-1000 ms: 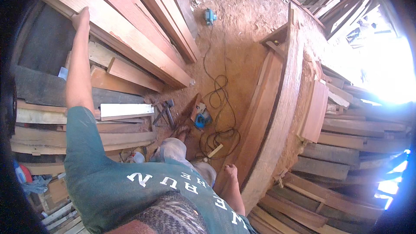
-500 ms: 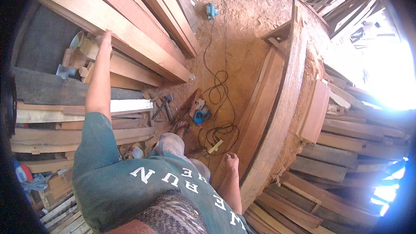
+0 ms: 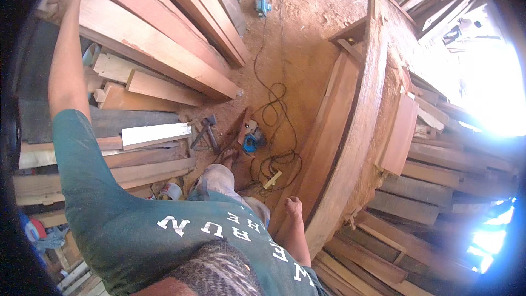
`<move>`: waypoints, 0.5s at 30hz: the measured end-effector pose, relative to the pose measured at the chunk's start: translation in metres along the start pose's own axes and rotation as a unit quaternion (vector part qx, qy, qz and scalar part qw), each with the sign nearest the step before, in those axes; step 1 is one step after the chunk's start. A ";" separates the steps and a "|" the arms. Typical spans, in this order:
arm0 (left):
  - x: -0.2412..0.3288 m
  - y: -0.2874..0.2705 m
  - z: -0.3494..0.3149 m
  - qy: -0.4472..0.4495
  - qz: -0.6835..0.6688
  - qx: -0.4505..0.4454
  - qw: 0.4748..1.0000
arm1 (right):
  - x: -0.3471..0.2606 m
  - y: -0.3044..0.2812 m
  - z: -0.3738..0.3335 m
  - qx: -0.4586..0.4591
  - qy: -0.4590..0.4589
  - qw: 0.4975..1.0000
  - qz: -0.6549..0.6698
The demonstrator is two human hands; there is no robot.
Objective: The person uses a handheld electric sander to smooth the surfaces of several wooden planks. They repeatedly sand each plank, flip it over, and then place it into a vertical stack of finished planks.
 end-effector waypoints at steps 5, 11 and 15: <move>-0.001 0.011 -0.009 -0.046 0.027 0.004 0.999 | 0.004 -0.012 0.013 0.032 -0.052 0.998 0.022; 0.008 -0.006 -0.018 -0.074 0.035 0.034 0.996 | 0.004 -0.017 0.022 0.043 -0.070 0.996 0.030; 0.004 -0.018 -0.029 -0.103 0.042 0.059 0.992 | 0.029 -0.014 0.043 0.062 -0.086 0.994 -0.023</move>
Point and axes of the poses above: each hand's wrist, its own z-axis towards the middle knuckle, its own y-axis out of the palm, x = y × z, the point moved 8 cm from there along z, towards the middle knuckle, and after that the axes turned 12 degrees about -z, right-handed, at the moved point
